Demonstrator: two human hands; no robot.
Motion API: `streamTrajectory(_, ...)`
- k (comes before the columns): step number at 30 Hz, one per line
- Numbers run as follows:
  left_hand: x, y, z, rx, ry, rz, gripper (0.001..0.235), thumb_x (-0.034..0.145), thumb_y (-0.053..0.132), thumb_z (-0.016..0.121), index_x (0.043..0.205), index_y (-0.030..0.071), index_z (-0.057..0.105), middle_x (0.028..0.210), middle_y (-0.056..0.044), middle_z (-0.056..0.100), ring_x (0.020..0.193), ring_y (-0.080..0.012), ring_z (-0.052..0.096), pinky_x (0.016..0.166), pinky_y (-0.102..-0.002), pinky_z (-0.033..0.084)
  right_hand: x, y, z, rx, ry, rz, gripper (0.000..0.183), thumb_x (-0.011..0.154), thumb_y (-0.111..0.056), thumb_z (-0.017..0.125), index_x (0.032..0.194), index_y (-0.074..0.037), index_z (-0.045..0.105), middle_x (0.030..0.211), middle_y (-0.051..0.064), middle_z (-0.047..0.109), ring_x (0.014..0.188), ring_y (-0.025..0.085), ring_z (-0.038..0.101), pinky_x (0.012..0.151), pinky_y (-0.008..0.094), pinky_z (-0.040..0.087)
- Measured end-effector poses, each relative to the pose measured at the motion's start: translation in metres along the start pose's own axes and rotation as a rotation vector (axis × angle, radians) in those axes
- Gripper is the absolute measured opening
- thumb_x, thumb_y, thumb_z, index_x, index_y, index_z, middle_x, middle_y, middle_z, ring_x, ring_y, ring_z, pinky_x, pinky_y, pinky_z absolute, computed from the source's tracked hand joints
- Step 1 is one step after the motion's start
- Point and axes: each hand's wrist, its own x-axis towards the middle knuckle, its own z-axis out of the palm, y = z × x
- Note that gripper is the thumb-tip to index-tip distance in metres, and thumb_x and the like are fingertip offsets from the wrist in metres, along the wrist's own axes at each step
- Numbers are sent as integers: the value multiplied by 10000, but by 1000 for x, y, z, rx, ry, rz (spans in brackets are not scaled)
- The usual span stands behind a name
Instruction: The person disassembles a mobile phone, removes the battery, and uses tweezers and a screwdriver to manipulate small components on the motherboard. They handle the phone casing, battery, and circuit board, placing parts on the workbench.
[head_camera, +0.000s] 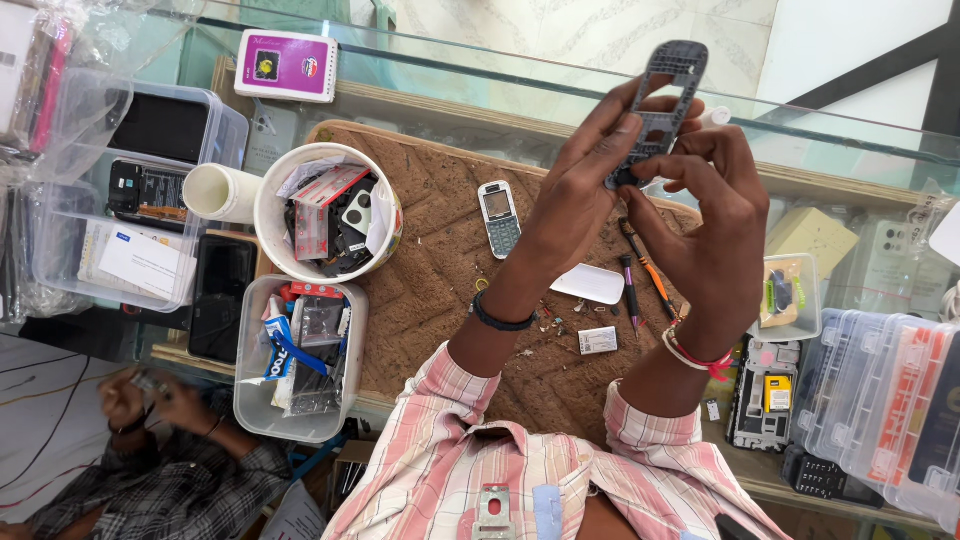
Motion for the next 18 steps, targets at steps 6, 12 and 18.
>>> streamTrajectory(6,1,-3,3,-68,19,-56,383,1213,202,386,1549,18,403,1398,-180,620,1255,-215,632,1062,-328,556,-5,6,-3,-77,69,-59,231,837,6,882,998,12,716,1110,117,613,1139,238,688,891,340,589)
streamTrajectory(12,3,-5,6,-117,44,-56,405,1202,188,364,1553,-15,371,1379,-214,602,1304,-245,634,1121,-386,552,-8,8,-1,-53,181,-102,229,826,1,884,989,-8,723,1126,124,671,1102,213,712,921,322,618)
streamTrajectory(18,5,-6,7,-145,27,-37,396,1213,173,323,1547,-35,363,1384,-232,592,1297,-277,635,1132,-409,557,-11,19,-3,226,242,-38,179,892,22,842,983,28,688,1051,132,754,910,163,755,802,263,624)
